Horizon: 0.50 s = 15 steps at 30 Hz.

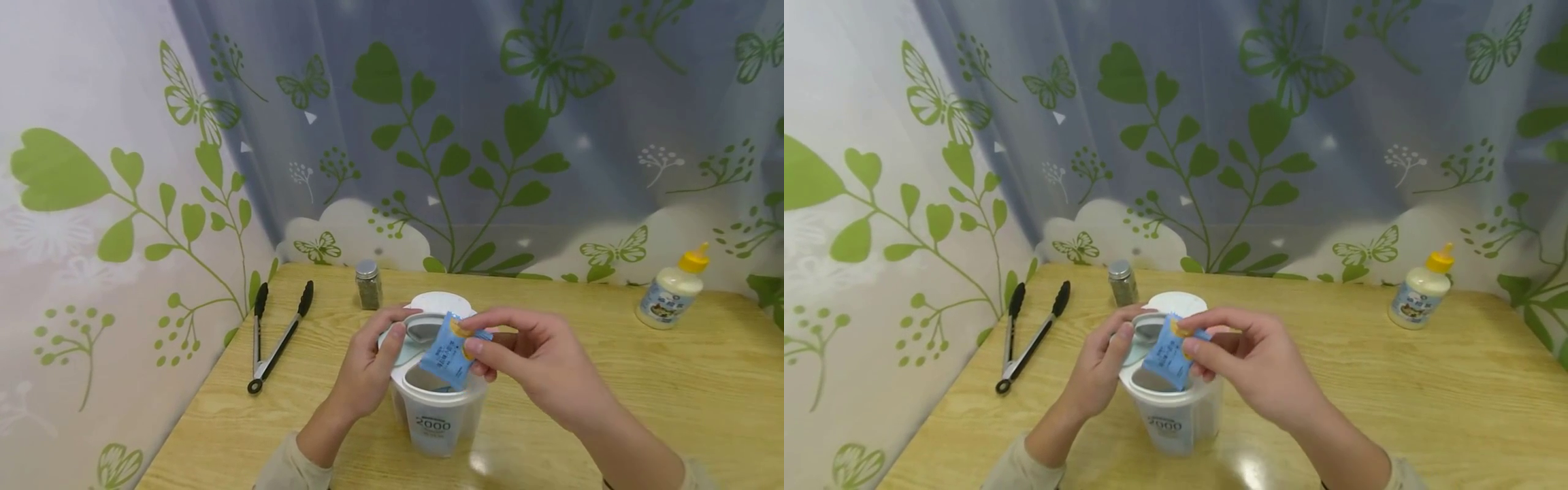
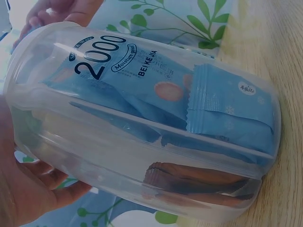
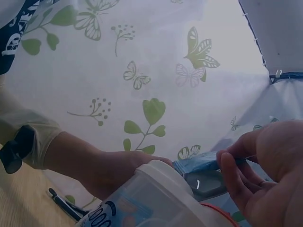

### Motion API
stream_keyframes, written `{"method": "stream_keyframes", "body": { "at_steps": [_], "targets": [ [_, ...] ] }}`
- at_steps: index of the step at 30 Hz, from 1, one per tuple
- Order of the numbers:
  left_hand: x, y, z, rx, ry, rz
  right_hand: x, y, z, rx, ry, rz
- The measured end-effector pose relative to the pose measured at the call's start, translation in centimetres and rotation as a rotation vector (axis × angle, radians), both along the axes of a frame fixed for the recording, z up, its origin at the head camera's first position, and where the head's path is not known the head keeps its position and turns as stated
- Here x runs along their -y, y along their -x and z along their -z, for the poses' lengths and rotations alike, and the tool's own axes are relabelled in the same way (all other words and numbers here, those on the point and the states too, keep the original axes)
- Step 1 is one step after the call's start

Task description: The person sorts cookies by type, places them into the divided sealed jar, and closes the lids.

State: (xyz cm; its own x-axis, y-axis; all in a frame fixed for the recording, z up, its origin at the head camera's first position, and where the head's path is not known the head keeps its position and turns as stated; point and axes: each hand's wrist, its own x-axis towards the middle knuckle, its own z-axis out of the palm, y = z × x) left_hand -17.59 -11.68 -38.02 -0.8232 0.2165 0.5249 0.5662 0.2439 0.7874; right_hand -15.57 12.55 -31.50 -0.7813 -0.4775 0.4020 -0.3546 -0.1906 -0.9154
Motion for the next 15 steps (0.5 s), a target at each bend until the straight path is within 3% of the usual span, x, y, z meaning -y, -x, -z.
{"method": "stream_keyframes", "body": {
  "at_steps": [6, 10, 15],
  "targets": [
    [0.0, 0.0, -0.1, -0.012, -0.003, -0.004, 0.5, -0.8, 0.1, -0.097, -0.130, 0.082],
    [0.0, 0.0, 0.0, -0.015, -0.007, -0.001, 0.4, -1.0, 0.5, -0.152, -0.148, 0.119],
    [-0.1, 0.0, 0.0, -0.013, -0.015, 0.005, 0.1, -0.9, 1.0, -0.135, -0.186, 0.257]
  ]
}}
